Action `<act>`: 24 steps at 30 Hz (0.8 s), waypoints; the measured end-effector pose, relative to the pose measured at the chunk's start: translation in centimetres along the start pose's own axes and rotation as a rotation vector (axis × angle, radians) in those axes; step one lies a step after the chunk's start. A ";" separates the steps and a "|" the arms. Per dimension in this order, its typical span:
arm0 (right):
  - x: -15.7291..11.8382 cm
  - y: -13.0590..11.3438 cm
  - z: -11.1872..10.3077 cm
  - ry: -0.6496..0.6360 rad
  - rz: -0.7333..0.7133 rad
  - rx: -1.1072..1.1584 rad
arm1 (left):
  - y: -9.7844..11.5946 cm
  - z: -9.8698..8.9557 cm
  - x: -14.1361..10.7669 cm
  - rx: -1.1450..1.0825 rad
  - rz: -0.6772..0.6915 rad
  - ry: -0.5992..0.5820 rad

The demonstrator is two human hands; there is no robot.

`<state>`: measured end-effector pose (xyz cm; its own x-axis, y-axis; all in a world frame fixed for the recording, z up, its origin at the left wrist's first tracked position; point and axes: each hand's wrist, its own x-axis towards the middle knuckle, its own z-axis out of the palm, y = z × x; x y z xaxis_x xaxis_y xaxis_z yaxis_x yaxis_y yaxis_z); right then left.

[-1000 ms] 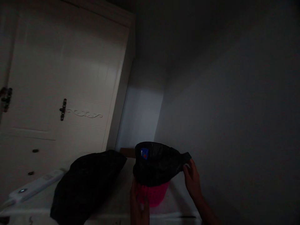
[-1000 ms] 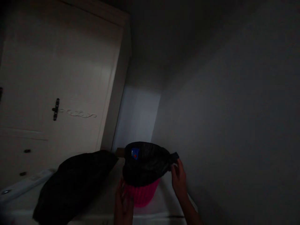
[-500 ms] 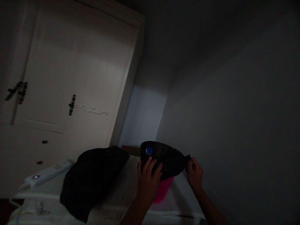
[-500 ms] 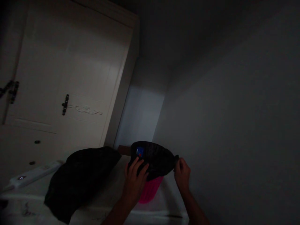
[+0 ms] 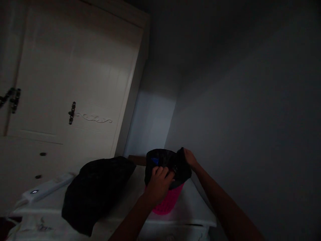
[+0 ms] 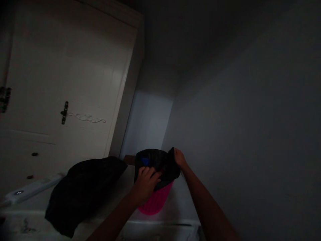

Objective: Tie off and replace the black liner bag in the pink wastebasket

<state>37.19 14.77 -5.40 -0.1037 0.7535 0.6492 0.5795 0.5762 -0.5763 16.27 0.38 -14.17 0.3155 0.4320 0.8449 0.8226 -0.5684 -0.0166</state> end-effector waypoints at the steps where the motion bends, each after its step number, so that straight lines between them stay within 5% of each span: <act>1: 0.5 -0.9 0.8 -0.049 -0.035 0.052 | 0.1 -0.1 0.1 0.004 -0.005 -0.007; 8: 1.6 -9.6 3.5 -0.201 -0.316 0.373 | 0.4 -1.0 0.1 0.002 -0.037 -0.031; 15: 2.1 -15.9 -1.3 0.161 -0.451 0.321 | -0.2 -2.3 -2.0 -0.017 0.088 0.108; 18: 2.4 -16.0 -4.2 0.330 -0.455 0.230 | -1.5 -2.5 -3.2 -0.027 -0.107 0.257; 21: 2.7 -14.3 -6.7 0.465 -0.440 0.170 | -4.1 -2.5 -3.0 -0.177 -0.500 0.459; 24: 3.3 -11.5 -8.3 0.472 -0.355 0.203 | -7.1 -2.8 -1.1 -0.587 -0.916 0.449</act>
<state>36.91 8.02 7.45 0.1336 0.3101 0.9413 0.4055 0.8496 -0.3374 8.81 1.97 -13.49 -0.5712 0.6282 0.5283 0.2748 -0.4601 0.8443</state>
